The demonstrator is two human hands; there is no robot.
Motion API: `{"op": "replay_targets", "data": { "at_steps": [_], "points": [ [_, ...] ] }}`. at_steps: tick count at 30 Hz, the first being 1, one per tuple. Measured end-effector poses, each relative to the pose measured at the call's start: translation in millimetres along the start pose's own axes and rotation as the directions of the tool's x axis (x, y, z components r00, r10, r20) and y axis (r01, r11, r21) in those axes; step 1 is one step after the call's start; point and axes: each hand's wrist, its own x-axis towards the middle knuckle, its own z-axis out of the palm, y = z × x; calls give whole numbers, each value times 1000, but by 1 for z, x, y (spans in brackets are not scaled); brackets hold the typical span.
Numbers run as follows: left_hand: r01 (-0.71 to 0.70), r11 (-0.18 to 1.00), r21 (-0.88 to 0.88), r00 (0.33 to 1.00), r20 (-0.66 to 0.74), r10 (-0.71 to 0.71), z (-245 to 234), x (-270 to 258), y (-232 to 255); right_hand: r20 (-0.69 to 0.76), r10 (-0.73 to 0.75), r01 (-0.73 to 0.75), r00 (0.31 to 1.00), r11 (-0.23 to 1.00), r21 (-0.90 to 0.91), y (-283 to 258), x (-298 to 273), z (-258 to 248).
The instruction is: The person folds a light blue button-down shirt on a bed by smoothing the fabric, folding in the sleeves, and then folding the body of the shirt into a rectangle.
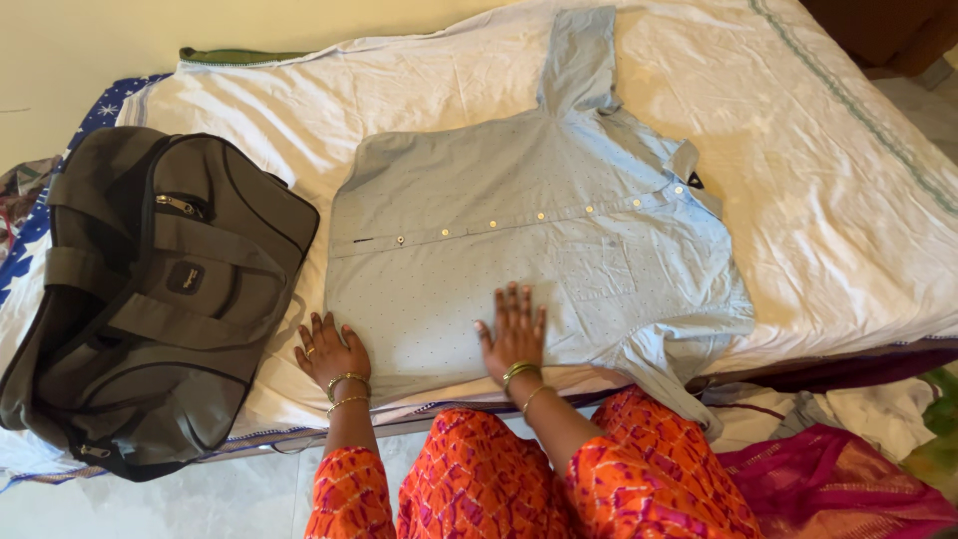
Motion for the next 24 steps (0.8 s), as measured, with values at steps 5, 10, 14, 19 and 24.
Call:
{"op": "replay_targets", "data": {
  "at_steps": [5, 10, 14, 19, 24],
  "points": [
    [-6, 1000, 26, 1000, 12, 6, 3, 1, -1, -26, 186, -187, 982, 981, -44, 57, 9, -3],
    [1, 999, 41, 1000, 25, -2, 4, 3, -1, -146, 275, -278, 950, 960, 0, 112, 9, -6],
    [0, 998, 66, 1000, 27, -2, 2, 2, 0, -177, 263, -282, 948, 956, -87, 156, 4, -13],
    [10, 999, 49, 999, 35, -12, 4, 4, -1, -265, 284, -290, 922, 957, 18, 176, 1, -8],
    [25, 996, 82, 998, 53, -29, 8, 4, -5, -295, 265, -278, 918, 961, -2, 177, 2, -4]
  ]
}}
